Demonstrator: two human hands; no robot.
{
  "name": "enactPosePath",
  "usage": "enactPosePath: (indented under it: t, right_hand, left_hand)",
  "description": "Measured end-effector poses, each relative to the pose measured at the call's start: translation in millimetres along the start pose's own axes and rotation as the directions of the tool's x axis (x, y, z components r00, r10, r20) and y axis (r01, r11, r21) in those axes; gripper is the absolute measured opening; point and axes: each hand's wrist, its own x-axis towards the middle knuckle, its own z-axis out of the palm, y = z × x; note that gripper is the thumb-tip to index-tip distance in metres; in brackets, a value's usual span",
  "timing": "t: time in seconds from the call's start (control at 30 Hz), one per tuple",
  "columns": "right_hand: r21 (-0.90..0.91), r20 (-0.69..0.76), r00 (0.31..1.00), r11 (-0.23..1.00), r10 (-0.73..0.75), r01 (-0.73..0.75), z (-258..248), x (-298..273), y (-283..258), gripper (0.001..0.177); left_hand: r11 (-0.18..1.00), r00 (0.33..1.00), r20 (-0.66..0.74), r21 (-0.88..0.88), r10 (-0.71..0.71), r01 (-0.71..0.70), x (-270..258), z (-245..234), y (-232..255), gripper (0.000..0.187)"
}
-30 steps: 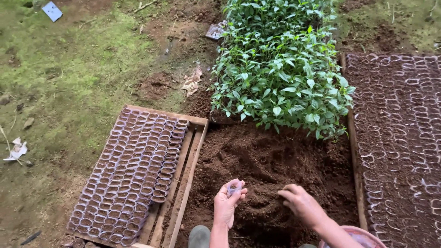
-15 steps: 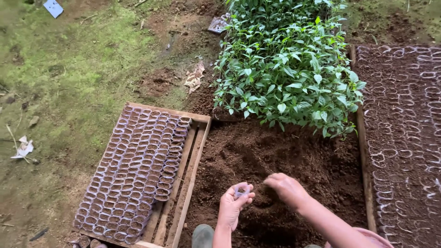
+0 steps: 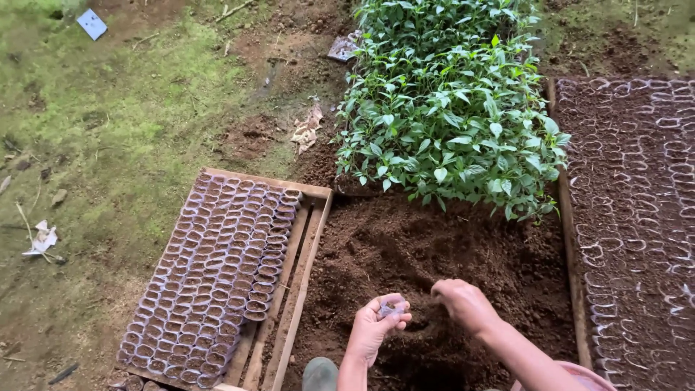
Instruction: The person fills small plastic seedling pots with soil from a large pile on the ground. They scoop soil with their hands, pack it into the pots, and place the filled pots into a wooden tray.
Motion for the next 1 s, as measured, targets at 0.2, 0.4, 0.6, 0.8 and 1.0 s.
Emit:
enactPosePath:
  t: [0.2, 0.4, 0.6, 0.8, 1.0]
  right_hand:
    - [0.032, -0.29, 0.949, 0.99, -0.12, 0.135, -39.5, -19.0, -31.4, 0.058]
    - [0.11, -0.265, 0.928, 0.948, -0.26, 0.297, -66.9, -36.7, -109.2, 0.047]
    - [0.225, 0.008, 0.976, 0.952, -0.215, 0.208, -68.3, -35.8, -112.3, 0.072]
    - [0.109, -0.103, 0.995, 0.994, 0.004, 0.007, -30.6, -43.1, -29.8, 0.042]
    - [-0.2, -0.006, 0.999, 0.979, 0.039, -0.039, 40.0, -71.0, 5.0, 0.098]
  left_hand:
    - [0.997, 0.998, -0.045, 0.071, 0.038, -0.035, 9.2, 8.0, -10.8, 0.025]
    - [0.975, 0.994, -0.011, 0.196, 0.106, -0.102, 4.9, 14.7, -5.6, 0.031]
    - [0.969, 0.994, 0.011, 0.225, 0.106, -0.105, 7.4, 10.7, -10.6, 0.039]
    - [0.965, 0.996, -0.028, 0.249, 0.085, -0.076, -8.4, 30.3, 18.4, 0.026]
    - [0.979, 0.99, 0.077, 0.154, 0.121, -0.131, -0.3, 21.1, -2.0, 0.054]
